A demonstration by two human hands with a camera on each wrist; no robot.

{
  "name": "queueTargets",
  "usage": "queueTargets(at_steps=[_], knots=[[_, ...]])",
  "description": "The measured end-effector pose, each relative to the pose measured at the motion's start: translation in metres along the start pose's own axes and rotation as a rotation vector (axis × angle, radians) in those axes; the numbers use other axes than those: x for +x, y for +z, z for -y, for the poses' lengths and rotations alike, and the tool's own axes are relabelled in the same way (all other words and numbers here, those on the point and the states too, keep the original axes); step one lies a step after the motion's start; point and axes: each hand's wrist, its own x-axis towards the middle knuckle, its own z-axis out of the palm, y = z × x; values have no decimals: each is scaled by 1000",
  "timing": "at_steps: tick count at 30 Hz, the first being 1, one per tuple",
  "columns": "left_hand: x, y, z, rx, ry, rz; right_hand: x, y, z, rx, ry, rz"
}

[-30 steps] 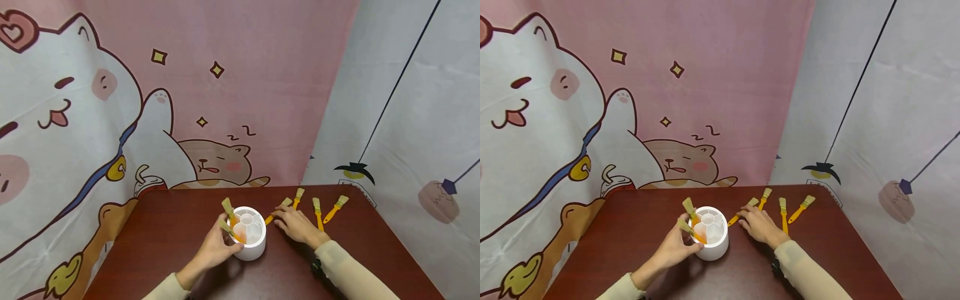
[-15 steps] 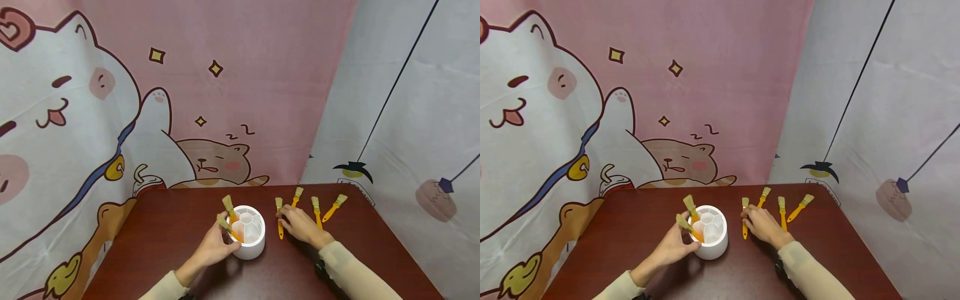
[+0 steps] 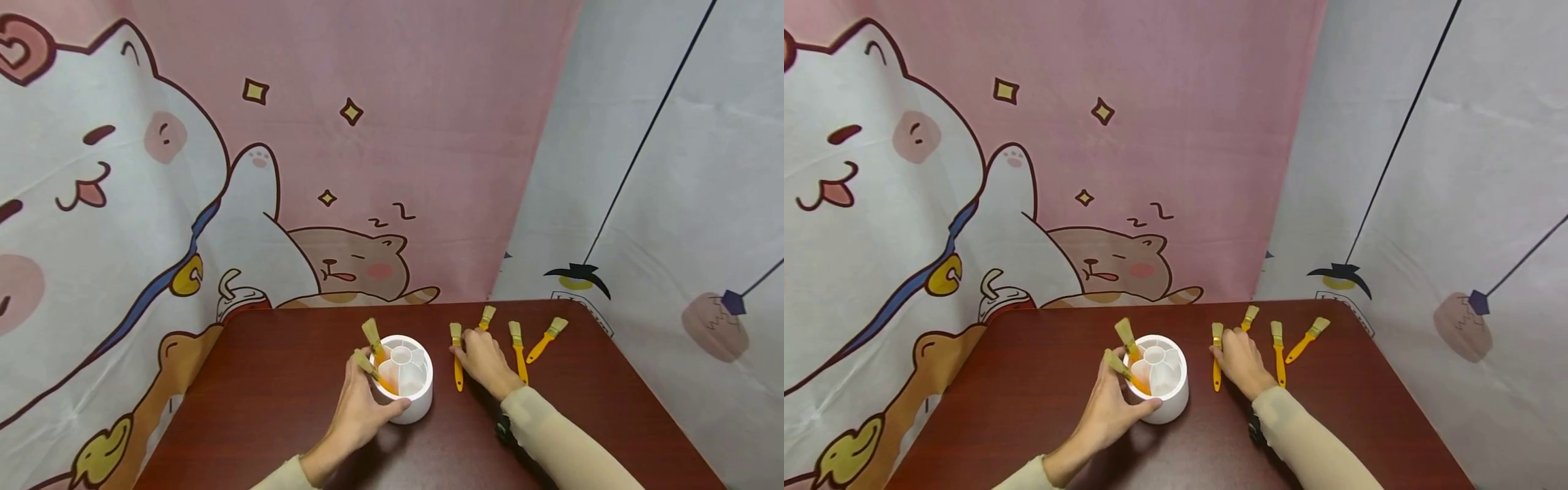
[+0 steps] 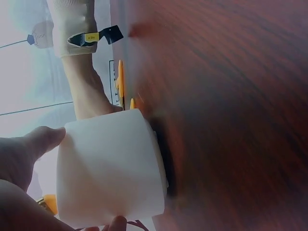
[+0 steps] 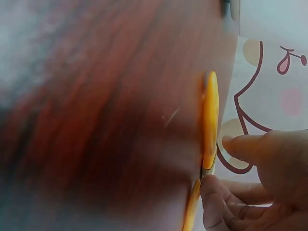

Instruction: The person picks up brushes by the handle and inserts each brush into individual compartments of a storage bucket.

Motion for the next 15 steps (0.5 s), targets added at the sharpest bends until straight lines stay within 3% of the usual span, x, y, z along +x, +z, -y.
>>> queueTargets(at_steps=[8,15], knots=[[3,-4,6,6,24,63,5,4,0,50,66,6],[10,-13,9,-30,60,119,8,3,0,74,69,2]])
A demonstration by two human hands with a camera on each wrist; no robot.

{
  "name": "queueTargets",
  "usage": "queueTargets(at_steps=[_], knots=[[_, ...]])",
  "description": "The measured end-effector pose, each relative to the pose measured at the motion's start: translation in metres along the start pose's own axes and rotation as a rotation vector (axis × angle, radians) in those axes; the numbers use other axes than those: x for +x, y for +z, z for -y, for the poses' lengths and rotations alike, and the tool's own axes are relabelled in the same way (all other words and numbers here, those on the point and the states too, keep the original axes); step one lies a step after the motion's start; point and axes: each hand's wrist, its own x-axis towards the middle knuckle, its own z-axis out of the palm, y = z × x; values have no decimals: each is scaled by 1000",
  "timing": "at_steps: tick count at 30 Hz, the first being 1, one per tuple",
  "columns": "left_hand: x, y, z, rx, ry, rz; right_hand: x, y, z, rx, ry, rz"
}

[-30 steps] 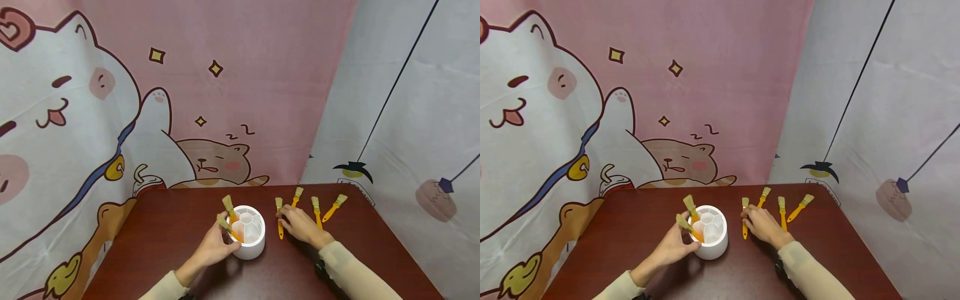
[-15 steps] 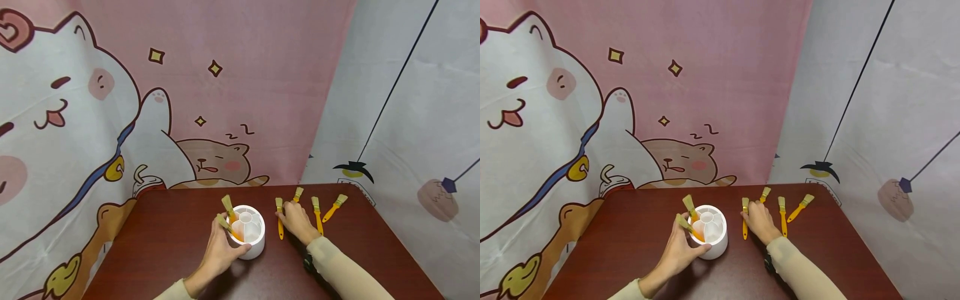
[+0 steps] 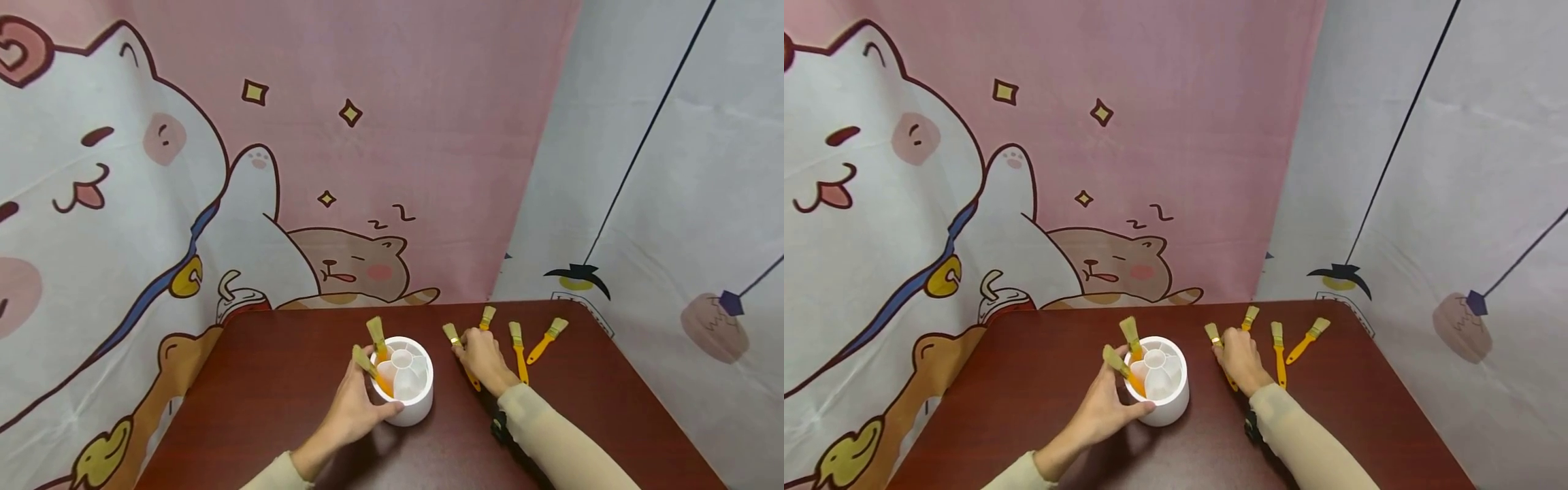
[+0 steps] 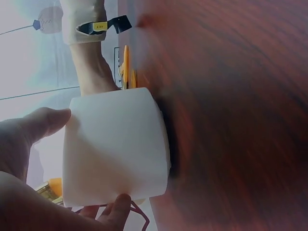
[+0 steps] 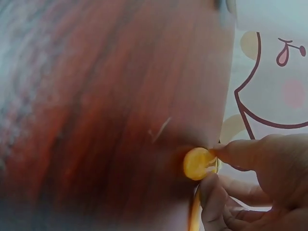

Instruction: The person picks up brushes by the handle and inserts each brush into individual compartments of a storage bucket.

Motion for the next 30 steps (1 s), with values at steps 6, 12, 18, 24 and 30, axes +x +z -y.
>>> queueTargets(at_steps=[6,12,18,24,30], knots=[[4,-6,-1,-43,-5,36,0,-3,2,15,-6,-4],[4,-9,0,-68,-5,66,0,-3,1,44,-2,4],[4,-10,5,-116,7,85,0,-3,2,67,-8,1],[5,-9,9,-152,5,108,-3,-7,4,79,13,14],[3,-9,10,-152,1,114,-7,-12,4,90,27,13]])
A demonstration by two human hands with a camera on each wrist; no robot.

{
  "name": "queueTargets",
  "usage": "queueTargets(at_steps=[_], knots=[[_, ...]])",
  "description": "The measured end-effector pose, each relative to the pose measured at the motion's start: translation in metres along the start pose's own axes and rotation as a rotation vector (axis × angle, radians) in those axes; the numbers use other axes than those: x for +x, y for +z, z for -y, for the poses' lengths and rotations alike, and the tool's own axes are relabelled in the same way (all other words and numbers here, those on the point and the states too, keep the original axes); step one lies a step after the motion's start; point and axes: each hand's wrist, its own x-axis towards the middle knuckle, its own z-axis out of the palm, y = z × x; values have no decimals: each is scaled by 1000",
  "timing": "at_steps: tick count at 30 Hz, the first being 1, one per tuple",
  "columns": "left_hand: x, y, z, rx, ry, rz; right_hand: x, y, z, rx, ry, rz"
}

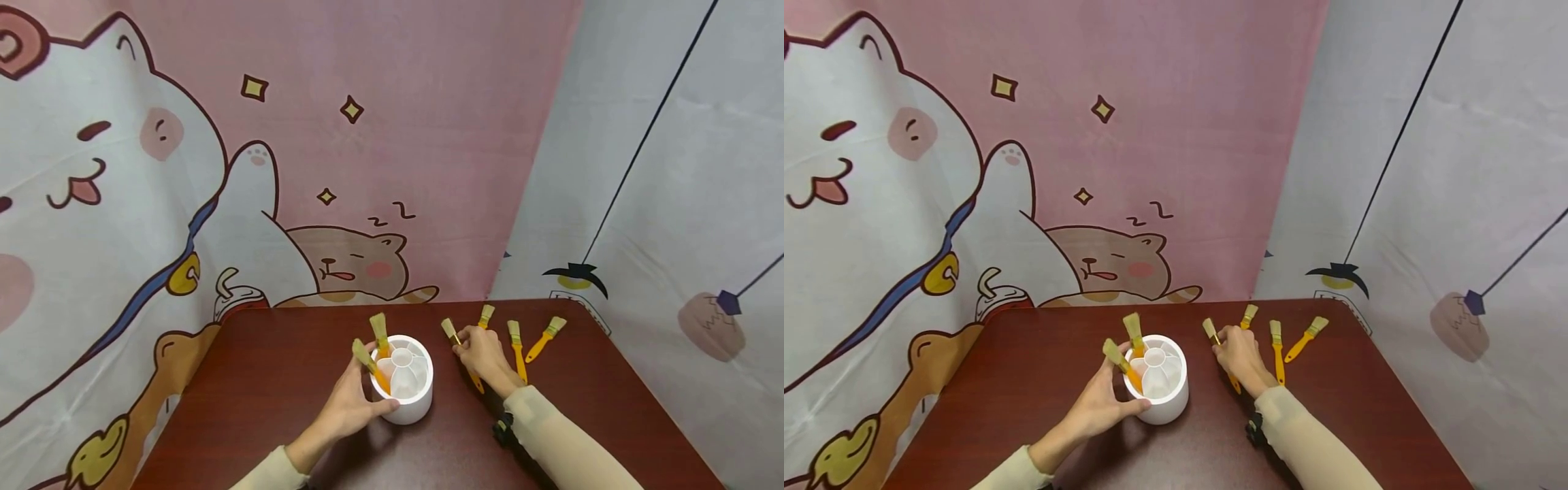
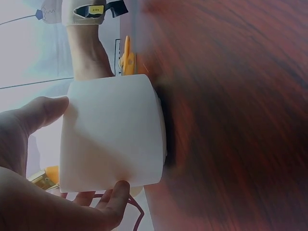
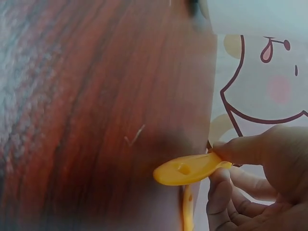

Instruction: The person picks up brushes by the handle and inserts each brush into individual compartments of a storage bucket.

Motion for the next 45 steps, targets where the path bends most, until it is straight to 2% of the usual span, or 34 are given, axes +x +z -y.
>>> queueTargets(at_steps=[8,29,45], knots=[[-1,1,-1,2,-9,3,-4,-6,1,38,-42,-47],[1,0,0,20,-1,13,-21,-32,29,103,-116,-130],[2,0,-2,-4,3,14,-40,-50,48,138,-178,-179]])
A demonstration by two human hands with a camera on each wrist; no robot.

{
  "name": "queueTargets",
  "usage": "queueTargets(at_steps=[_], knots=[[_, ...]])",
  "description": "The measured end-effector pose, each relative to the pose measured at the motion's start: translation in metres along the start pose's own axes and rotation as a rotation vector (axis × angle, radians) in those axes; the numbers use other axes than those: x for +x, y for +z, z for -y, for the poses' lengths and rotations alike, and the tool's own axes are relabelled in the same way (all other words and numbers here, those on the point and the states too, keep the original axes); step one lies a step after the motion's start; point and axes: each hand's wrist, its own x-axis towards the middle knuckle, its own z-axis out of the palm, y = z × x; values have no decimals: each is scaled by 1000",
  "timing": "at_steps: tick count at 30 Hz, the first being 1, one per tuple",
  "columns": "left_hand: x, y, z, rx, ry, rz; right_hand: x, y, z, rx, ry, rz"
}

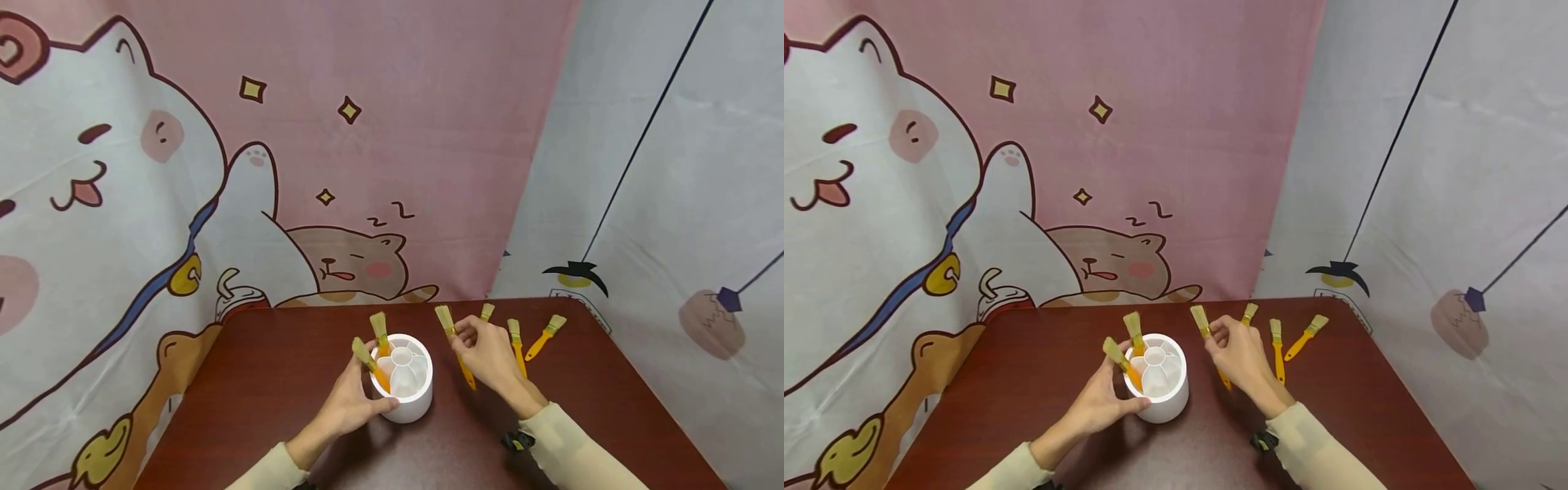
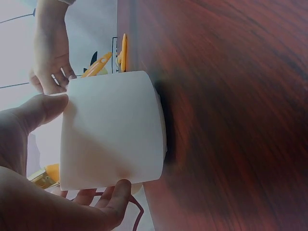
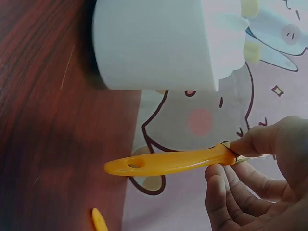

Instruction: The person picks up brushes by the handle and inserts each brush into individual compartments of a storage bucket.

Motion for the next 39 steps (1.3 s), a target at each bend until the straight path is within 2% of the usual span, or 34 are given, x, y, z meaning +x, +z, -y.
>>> queueTargets(at_steps=[16,22,39], knots=[[-2,-1,0,-9,-6,11,-9,-14,16,20,-91,-48],[-3,-1,1,13,-18,3,-11,-23,28,47,-117,-48],[-2,0,-2,28,0,0,-19,-42,57,117,-235,-78]])
